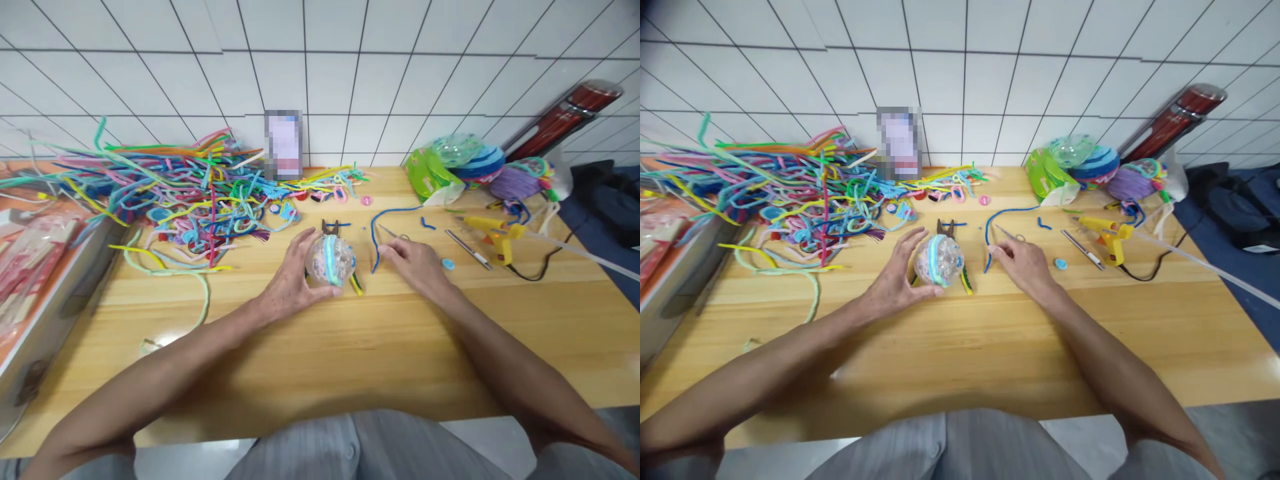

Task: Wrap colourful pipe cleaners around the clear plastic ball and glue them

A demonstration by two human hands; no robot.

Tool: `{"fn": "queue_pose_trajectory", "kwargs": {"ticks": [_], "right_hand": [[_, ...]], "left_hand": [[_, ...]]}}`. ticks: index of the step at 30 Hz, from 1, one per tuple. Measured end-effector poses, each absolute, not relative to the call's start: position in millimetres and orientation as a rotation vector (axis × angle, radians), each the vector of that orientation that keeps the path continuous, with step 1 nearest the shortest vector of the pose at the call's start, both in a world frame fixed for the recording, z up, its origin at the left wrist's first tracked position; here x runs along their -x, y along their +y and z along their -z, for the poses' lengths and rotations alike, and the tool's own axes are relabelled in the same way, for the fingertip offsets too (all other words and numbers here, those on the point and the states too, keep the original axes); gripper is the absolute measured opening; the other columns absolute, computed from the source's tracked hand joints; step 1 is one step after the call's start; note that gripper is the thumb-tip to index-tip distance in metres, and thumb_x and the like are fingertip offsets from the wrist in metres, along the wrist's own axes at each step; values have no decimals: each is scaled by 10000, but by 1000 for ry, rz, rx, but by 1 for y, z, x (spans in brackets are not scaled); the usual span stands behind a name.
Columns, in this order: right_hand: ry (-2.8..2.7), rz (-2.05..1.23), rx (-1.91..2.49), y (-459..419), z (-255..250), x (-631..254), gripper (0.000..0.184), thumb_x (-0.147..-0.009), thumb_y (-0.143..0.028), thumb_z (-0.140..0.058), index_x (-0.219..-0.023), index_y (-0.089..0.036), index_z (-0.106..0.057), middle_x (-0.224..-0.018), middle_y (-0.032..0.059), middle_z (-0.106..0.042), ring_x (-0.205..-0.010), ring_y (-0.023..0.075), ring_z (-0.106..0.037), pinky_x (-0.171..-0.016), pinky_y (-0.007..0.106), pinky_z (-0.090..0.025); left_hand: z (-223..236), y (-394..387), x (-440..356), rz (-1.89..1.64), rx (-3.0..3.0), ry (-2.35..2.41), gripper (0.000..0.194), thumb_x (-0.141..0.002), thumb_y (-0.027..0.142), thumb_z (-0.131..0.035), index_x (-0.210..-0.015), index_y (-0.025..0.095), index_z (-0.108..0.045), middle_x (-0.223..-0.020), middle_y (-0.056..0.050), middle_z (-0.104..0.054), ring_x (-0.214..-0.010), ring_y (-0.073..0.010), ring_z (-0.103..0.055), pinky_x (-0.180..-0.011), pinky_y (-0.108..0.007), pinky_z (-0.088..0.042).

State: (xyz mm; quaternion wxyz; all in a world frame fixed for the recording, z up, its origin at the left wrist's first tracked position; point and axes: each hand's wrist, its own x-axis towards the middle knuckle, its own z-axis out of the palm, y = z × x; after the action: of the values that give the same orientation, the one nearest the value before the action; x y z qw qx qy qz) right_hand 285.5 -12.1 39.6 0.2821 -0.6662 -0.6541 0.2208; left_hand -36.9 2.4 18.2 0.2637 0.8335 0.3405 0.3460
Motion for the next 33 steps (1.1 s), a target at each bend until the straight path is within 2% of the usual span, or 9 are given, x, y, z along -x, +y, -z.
{"fn": "queue_pose_trajectory", "kwargs": {"ticks": [2, 4, 8, 12, 15, 17, 21, 24, 33], "right_hand": [[-1781, -438, 1734, -21, -44, -279, 242, -956, -483, -712, -901, -256, -775, -831, 57, -805, -737, 243, -688, -709, 368, -473], [-1796, -447, 1641, -29, -50, -271, 210, -975, -463, -710, -996, -263, -769, -910, 66, -827, -771, 249, -718, -756, 391, -524], [-1814, -639, 1550, -40, -60, -252, 246, -983, -453, -715, -1138, -264, -740, -1055, 71, -854, -796, 238, -749, -755, 392, -566], [-1857, -844, 1511, -42, -61, -237, 335, -961, -432, -736, -1246, -258, -712, -1151, 77, -854, -881, 246, -777, -779, 390, -594], [-1858, -906, 1469, -42, -59, -232, 349, -979, -441, -721, -1277, -260, -700, -1134, 75, -845, -964, 263, -789, -796, 391, -614], [-1871, -861, 1435, -41, -59, -232, 342, -1013, -460, -696, -1294, -265, -698, -1193, 88, -837, -1045, 278, -791, -830, 403, -626], [-1964, -629, 1279, -38, -60, -231, 347, -1068, -466, -666, -1348, -263, -698, -1365, 126, -797, -1249, 308, -752, -1027, 465, -614], [-2040, -538, 1171, -33, -59, -228, 320, -1097, -460, -638, -1349, -278, -712, -1400, 124, -786, -1318, 309, -731, -1138, 505, -578], [-2063, -371, 988, -25, -47, -225, 229, -1092, -353, -681, -1305, -288, -734, -1322, 110, -803, -1247, 276, -768, -1075, 477, -626]], "left_hand": [[-15, 2, 35, -945, -2229, 909, 1124, -870, 627, -909, -1731, 288, -272, -1736, -215, -436, -1678, -418, -399, -1365, -653, -399], [-12, 1, 34, -956, -2186, 913, 1102, -893, 628, -886, -1735, 271, -271, -1738, -220, -433, -1667, -413, -421, -1369, -639, -403], [-9, -3, 34, -892, -2120, 948, 1023, -955, 643, -816, -1730, 234, -289, -1713, -230, -481, -1613, -402, -508, -1347, -604, -448], [-8, -7, 32, -928, -2135, 943, 1034, -936, 671, -825, -1718, 226, -316, -1684, -227, -523, -1587, -399, -544, -1328, -585, -478], [-4, -8, 30, -1037, -2205, 885, 1039, -937, 637, -842, -1725, 249, -287, -1675, -221, -523, -1596, -393, -530, -1329, -593, -477], [-2, -9, 29, -1089, -2256, 873, 1071, -933, 605, -859, -1737, 258, -242, -1671, -226, -511, -1601, -401, -513, -1327, -616, -470], [2, -12, 26, -1112, -2320, 864, 1110, -912, 540, -897, -1744, 267, -214, -1644, -226, -505, -1566, -411, -521, -1292, -638, -496], [2, -14, 25, -1107, -2329, 844, 1127, -887, 496, -927, -1744, 282, -227, -1636, -215, -498, -1551, -408, -529, -1280, -629, -515], [5, -14, 25, -1065, -2340, 805, 1152, -883, 471, -938, -1758, 325, -204, -1674, -227, -440, -1595, -421, -491, -1277, -649, -528]]}}
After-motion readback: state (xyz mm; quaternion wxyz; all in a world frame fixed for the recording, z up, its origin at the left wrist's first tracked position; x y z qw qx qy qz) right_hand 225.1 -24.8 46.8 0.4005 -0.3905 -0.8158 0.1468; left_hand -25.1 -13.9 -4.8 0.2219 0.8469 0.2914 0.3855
